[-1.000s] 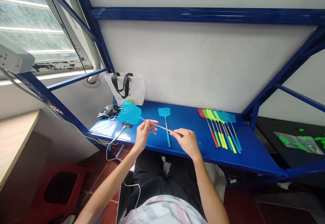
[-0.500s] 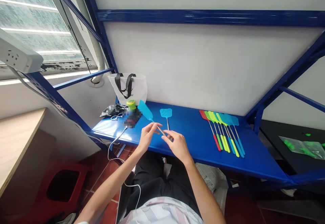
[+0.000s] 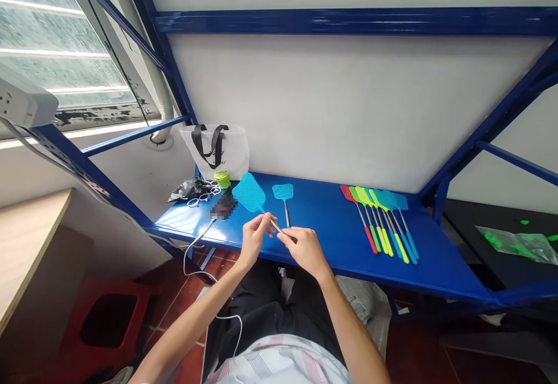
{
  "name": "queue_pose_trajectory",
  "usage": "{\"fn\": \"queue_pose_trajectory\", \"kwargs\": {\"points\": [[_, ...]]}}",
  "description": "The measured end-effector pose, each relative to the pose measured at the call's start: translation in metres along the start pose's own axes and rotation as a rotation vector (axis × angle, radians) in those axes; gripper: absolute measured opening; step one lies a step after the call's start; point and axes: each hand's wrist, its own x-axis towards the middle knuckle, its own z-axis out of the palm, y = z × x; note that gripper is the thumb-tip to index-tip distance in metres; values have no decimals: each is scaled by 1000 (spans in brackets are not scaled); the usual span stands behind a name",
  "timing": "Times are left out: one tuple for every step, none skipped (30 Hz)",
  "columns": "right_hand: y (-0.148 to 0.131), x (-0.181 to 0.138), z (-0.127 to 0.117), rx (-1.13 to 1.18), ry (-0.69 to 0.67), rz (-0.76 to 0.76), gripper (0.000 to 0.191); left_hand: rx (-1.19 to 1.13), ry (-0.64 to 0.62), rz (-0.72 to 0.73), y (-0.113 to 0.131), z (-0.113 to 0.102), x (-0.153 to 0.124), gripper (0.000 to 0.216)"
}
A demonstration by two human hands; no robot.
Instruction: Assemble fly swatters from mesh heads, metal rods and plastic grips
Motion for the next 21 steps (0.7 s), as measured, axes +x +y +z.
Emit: {"fn": "queue_pose_trajectory", "kwargs": {"points": [[0, 0, -1, 14, -11, 9, 50, 7, -19, -7, 1, 1, -1, 55], [0, -1, -1, 38, -21, 21, 50, 12, -34, -14, 3, 1, -1, 55], [1, -1, 0, 73, -30, 38, 49, 13, -46, -18, 6, 2, -1, 55], [1, -1, 1, 118, -40, 58, 47, 5, -55, -23, 8, 3, -2, 55], [1, -1, 2, 166, -47, 81, 45, -12, -61, -29, 10, 3, -2, 55], [0, -1, 4, 210, -50, 102, 43, -34, -65, -36, 11, 3, -1, 55], [0, -1, 6, 241, -51, 115, 42, -56, -66, -43, 12, 3, 0, 54], [-2, 0, 8, 255, -53, 119, 41, -71, -66, -46, 12, 3, 1, 54], [-3, 0, 10, 255, -55, 116, 42, -76, -63, -42, 12, 1, 3, 54], [-4, 1, 11, 244, -58, 109, 42, -69, -57, -32, 13, -1, 5, 54], [-5, 1, 11, 232, -61, 103, 42, -55, -49, -18, 13, -3, 7, 54], [-6, 2, 12, 223, -66, 102, 42, -39, -40, -2, 13, -6, 9, 54], [-7, 2, 11, 220, -72, 106, 41, -25, -32, 10, 13, -8, 11, 54], [-7, 3, 11, 221, -76, 113, 41, -14, -28, 19, 13, -11, 13, 53], [-7, 3, 10, 221, -83, 118, 41, -6, -26, 23, 14, -13, 14, 53], [-7, 2, 10, 222, -94, 121, 41, 0, -28, 26, 14, -15, 15, 53], [-6, 2, 9, 222, -105, 122, 42, 5, -29, 27, 14, -16, 16, 53], [-6, 1, 8, 220, -115, 121, 44, 8, -31, 26, 13, -16, 16, 53], [-6, 1, 8, 216, -124, 121, 46, 10, -35, 25, 13, -17, 16, 52], [-5, 0, 8, 208, -130, 119, 47, 11, -42, 22, 12, -17, 16, 52], [-5, 0, 8, 193, -134, 113, 49, 11, -50, 20, 11, -17, 16, 52]]}}
